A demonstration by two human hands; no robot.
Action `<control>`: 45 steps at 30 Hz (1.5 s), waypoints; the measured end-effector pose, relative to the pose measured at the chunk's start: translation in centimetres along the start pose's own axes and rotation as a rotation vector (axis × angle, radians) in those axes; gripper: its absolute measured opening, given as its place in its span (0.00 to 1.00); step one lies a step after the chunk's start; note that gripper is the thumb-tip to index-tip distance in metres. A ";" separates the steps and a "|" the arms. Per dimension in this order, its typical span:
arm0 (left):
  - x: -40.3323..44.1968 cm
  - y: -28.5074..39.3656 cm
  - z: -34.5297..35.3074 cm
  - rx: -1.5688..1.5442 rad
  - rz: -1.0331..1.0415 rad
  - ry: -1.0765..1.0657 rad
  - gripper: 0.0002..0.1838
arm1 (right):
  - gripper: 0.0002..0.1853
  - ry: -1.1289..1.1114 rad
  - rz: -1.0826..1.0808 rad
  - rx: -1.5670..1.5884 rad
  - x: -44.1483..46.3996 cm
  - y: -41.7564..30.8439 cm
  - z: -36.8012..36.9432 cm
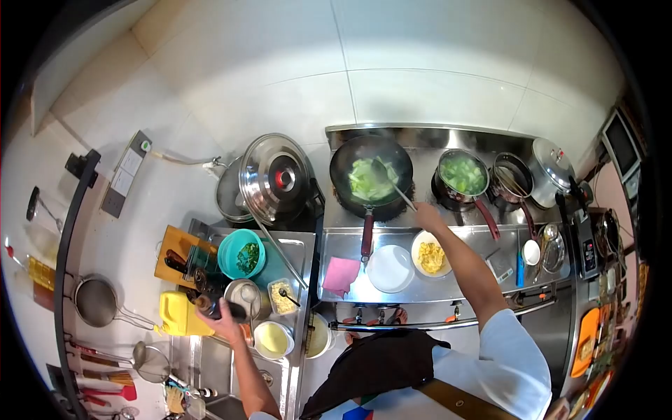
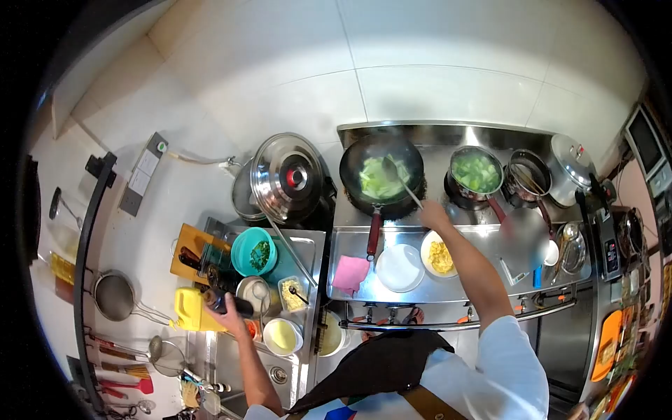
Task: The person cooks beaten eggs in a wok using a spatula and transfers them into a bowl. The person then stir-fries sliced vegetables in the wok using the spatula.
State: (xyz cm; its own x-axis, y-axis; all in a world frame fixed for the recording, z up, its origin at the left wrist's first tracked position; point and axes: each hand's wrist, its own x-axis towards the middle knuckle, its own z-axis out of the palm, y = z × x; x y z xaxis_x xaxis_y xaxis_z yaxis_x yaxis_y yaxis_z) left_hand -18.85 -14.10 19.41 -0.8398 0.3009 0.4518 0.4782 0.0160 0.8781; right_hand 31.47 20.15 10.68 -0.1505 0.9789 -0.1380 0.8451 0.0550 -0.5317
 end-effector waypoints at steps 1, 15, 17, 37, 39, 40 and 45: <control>-0.9 1.9 2.2 -0.063 0.009 -0.057 0.37 | 0.17 -0.004 0.013 -0.007 1.0 0.6 0.6; -9.3 7.3 28.6 0.267 0.067 -0.967 0.34 | 0.18 -0.024 0.019 0.064 -0.4 3.9 -4.4; -9.6 8.0 31.7 0.491 0.118 -1.079 0.36 | 0.17 0.049 -0.003 0.164 -0.5 5.6 -3.1; -10.2 10.1 40.6 1.319 0.330 -1.370 0.31 | 0.19 0.109 -0.055 0.468 -3.5 7.8 -10.2; -10.9 9.9 39.4 1.195 0.272 -1.362 0.33 | 0.19 0.058 -0.027 0.411 -3.5 7.1 -10.9; -11.1 9.5 38.9 1.100 0.251 -1.335 0.35 | 0.19 0.048 -0.042 0.367 -3.3 6.8 -10.9; -12.1 5.8 37.3 0.544 0.214 -1.033 0.35 | 0.19 0.060 -0.078 0.116 -2.2 5.6 -10.2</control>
State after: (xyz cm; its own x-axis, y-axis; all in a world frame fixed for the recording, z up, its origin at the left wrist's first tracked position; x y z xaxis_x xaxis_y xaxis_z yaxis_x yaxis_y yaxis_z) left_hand 3.68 17.89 13.16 -0.2433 0.9697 0.0210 0.8398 0.1997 0.5049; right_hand 41.74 20.30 16.53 -0.1794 0.9828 -0.0436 0.7667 0.1119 -0.6322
